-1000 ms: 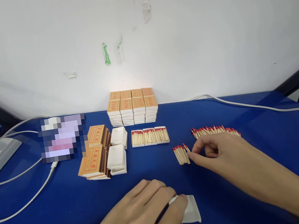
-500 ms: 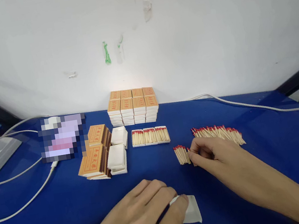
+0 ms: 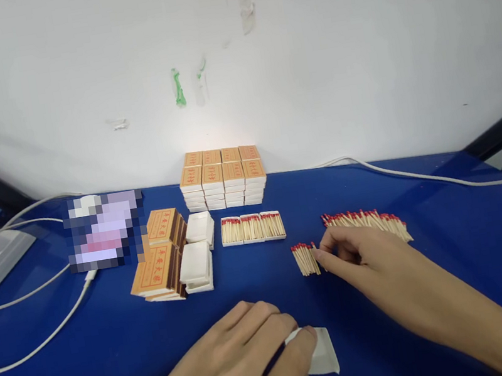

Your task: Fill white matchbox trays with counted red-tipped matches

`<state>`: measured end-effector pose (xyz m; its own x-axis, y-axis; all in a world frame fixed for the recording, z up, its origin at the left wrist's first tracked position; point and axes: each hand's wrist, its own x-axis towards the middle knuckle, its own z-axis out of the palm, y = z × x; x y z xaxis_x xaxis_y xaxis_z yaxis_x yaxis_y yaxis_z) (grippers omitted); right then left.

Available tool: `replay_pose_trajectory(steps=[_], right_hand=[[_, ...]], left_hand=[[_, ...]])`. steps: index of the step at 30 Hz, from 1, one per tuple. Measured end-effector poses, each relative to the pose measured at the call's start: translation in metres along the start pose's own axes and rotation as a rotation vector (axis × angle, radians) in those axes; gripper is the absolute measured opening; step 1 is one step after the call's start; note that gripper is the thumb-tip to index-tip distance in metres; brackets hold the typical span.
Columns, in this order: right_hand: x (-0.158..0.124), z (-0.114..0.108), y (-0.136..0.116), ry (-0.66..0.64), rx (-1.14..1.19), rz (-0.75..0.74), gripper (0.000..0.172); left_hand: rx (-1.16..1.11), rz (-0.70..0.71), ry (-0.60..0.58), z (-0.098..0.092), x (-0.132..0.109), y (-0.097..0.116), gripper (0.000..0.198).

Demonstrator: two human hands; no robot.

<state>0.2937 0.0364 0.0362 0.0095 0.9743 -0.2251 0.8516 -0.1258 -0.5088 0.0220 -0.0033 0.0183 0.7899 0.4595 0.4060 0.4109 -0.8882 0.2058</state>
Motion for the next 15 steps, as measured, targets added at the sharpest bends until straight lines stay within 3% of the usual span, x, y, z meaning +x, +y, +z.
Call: replay_pose_trajectory(steps=[9, 15], right_hand=[[0.002, 0.0, 0.0, 0.047, -0.022, -0.009, 0.045], [0.003, -0.014, 0.011, 0.141, -0.135, 0.016, 0.044]], left_hand=[[-0.01, -0.008, -0.024, -0.003, -0.003, -0.001, 0.029], [0.004, 0.0, -0.005, -0.004, -0.004, 0.0, 0.025]])
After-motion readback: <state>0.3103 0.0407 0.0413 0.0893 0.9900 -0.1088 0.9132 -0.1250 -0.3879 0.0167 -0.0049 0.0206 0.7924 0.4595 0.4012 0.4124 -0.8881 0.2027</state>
